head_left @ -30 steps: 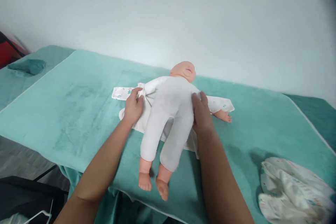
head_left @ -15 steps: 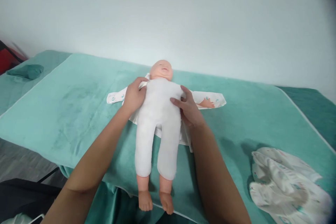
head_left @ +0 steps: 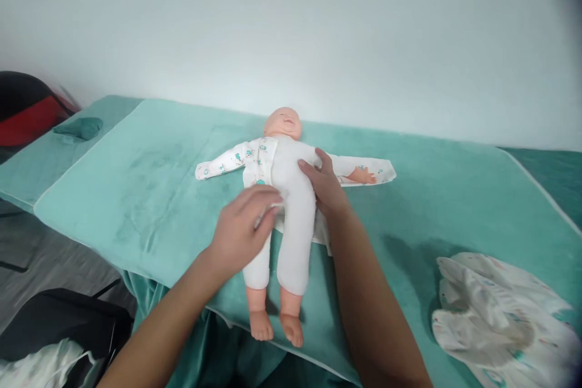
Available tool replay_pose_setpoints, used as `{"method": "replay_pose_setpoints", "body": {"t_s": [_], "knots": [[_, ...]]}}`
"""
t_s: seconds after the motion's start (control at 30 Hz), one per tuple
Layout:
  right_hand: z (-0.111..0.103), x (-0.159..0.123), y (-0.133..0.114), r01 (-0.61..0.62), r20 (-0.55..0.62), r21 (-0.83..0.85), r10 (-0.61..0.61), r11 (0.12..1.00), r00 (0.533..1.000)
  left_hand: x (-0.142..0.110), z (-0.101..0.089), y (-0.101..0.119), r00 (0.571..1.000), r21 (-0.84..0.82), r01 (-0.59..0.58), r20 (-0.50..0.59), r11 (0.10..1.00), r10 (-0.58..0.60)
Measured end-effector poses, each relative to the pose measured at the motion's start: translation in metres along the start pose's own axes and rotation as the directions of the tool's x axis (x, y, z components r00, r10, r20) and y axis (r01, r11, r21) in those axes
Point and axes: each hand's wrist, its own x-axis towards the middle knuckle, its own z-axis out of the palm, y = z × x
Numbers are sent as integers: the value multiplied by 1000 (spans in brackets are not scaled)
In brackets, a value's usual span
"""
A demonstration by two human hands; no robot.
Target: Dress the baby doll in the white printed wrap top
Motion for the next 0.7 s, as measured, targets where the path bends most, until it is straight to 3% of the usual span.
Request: {"method": "replay_pose_setpoints", "body": {"t_s": [0.07,0.13,0.23,0.4,0.53,0.7], "knots": [[-2,1,1,8,10,-16,-8,1000,1000,-13,9,-20,983,132,148,-124,980,-132],[-4,2,2,12,25,-34,-11,999,1000,-23,19,-36,962,164,253,-144,954,-230],[-5,3,4,32,43,-60,-29,998,999,-35,31,-49,941,124,315,-167,941,-294],[-6,3,5,26,28,-82,-24,996,999,-51,35,-49,948,61,244,-223,968,-226],[-6,5,8,30,23,-113,-27,993,999,-58,29,-46,977,49,145,-164,988,-136],[-10,8,13,65,36,-156,-60,986,998,-38,24,-41,968,70,190,-177,979,-175]]}}
